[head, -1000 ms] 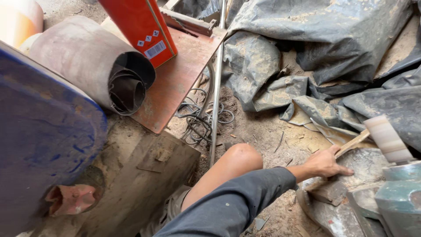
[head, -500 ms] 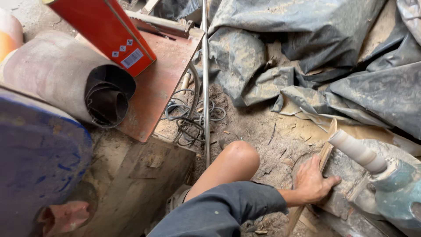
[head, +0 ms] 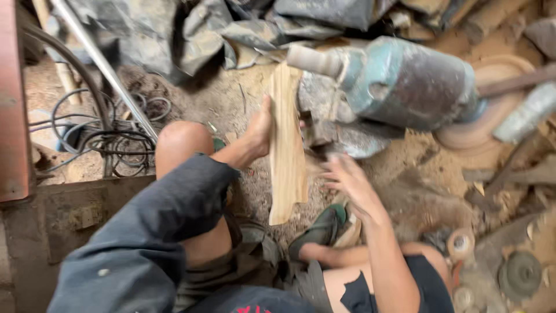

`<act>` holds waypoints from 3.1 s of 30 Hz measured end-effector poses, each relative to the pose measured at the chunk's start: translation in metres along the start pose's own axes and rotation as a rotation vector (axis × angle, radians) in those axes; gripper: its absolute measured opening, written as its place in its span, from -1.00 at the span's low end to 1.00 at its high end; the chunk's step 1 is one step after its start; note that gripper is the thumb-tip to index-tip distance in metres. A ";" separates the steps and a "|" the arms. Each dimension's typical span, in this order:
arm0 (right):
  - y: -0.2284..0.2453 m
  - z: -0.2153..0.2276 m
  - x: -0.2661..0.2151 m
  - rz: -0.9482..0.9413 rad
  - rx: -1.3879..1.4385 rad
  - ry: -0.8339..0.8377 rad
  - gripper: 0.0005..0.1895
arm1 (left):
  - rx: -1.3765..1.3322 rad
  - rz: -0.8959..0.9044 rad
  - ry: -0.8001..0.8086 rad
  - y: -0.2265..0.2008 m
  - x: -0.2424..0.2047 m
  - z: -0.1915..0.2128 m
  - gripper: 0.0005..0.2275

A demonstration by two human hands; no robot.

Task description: The person shapes a piece of wood using a grinding machine and an angle grinder, smoothing its edges and surface. The person alternates between the two tools to refine the wood's shape.

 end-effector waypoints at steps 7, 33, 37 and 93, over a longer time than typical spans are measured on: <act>0.073 -0.091 0.002 0.028 0.432 0.149 0.00 | -0.014 0.005 0.152 -0.026 -0.050 -0.054 -0.34; 0.072 -0.087 0.038 0.134 0.473 0.007 -0.14 | -0.217 -0.119 0.187 -0.056 -0.036 -0.055 -0.41; 0.059 -0.089 0.009 0.126 0.460 0.042 -0.17 | -0.219 -0.051 0.232 -0.036 -0.063 -0.057 -0.53; 0.059 -0.062 0.048 0.117 0.514 0.002 -0.13 | -0.513 -0.079 0.262 -0.053 -0.027 -0.061 -0.51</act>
Point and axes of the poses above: each hand's wrist, its own x-axis towards the middle knuckle, its own z-axis out of the back of the hand, y = z × x, the point moved 4 cm from there along x, towards the middle knuckle, and after that the axes turned 8 degrees about z, right-handed, at the moved point
